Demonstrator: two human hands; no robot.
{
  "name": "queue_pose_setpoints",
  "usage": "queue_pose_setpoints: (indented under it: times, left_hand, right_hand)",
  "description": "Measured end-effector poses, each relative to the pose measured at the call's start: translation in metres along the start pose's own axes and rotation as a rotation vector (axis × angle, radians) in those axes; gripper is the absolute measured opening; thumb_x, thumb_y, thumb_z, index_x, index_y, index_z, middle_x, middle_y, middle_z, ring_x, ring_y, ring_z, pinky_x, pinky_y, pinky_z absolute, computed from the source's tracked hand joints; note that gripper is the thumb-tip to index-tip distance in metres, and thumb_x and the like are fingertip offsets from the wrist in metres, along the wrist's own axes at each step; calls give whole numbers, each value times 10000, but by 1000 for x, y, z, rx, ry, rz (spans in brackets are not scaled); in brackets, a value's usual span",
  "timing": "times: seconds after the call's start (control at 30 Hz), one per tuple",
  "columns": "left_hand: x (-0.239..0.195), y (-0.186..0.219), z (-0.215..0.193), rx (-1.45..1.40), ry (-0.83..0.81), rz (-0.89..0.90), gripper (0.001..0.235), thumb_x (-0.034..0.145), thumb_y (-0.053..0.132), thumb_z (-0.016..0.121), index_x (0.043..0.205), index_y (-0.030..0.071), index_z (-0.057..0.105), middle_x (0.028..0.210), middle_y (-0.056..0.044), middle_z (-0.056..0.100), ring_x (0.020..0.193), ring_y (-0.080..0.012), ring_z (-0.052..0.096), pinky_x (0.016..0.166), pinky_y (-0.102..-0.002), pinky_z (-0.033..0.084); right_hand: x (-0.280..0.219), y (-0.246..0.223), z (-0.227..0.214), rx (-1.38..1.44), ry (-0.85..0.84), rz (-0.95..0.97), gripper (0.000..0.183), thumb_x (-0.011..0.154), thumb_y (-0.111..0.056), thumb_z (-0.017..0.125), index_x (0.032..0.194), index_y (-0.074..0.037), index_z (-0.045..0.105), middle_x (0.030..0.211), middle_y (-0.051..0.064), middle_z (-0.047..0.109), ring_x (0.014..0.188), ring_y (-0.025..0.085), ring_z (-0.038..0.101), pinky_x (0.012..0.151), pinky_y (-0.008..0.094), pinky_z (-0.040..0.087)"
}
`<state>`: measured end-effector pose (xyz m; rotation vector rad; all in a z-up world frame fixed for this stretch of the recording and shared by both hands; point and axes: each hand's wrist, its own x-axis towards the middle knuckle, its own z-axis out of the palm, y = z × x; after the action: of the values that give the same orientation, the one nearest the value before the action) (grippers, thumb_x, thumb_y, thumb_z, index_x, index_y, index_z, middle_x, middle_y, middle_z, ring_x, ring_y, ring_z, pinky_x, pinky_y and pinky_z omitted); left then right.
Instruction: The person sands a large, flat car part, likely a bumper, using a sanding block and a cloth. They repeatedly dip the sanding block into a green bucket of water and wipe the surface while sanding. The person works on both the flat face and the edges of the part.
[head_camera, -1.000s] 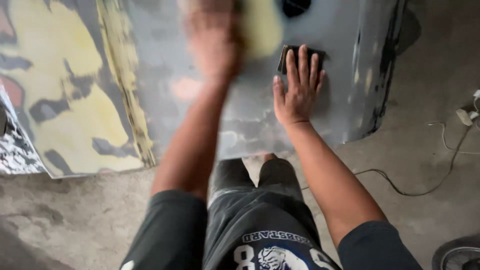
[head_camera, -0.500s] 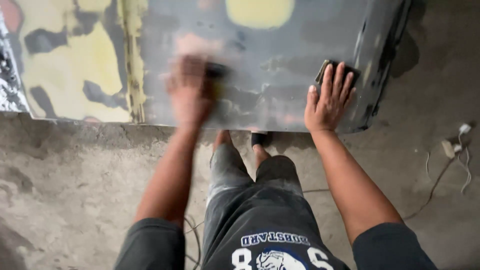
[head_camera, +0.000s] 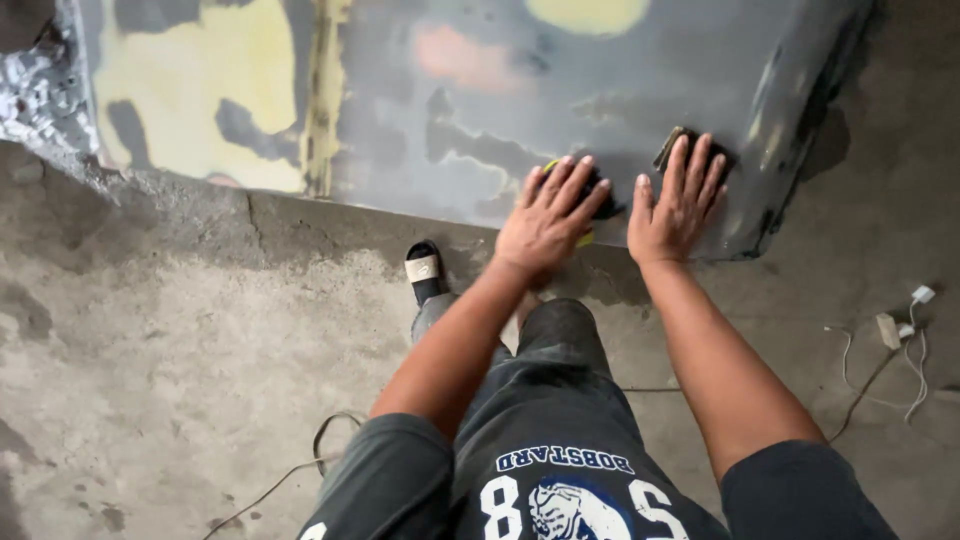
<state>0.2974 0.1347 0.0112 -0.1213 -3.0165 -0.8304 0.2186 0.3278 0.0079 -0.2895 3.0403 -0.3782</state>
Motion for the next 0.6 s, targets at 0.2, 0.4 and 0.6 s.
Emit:
queue_pose_setpoints:
  times: [0.2,0.4,0.6]
  left_hand:
    - [-68,-130,-55,108,63,-149,653,982,292,638,1588,225,404,1658,-149,312,1533,-380,296,1250,-581,251]
    - [-103,-195,-84,139,316,-396,639,1000,297,652,1573,170,400,1637,-205,332,1513,-419,311,1229,-583,257]
    - [-96,-167,-60,31,240,-209,571,953,168,589,1512,153,474,1612,-163,420,1495,-390,387,1216,-538,322]
  right_hand:
    - [-23,-49,17,16,7,7,736,1060,-384,576,1686,-118,293,1751,163,176,1594,455,158,1249,654,130]
    - [-46,-117,48,45,31,-111,738,1045,-376,591,1675,-116,307,1745,165,193,1596,459,157,1257,651,113]
    - [-57,-204,62,76,-26,-249,758,978,-324,604,1663,-122,352,1748,147,224,1598,446,187,1270,629,131]
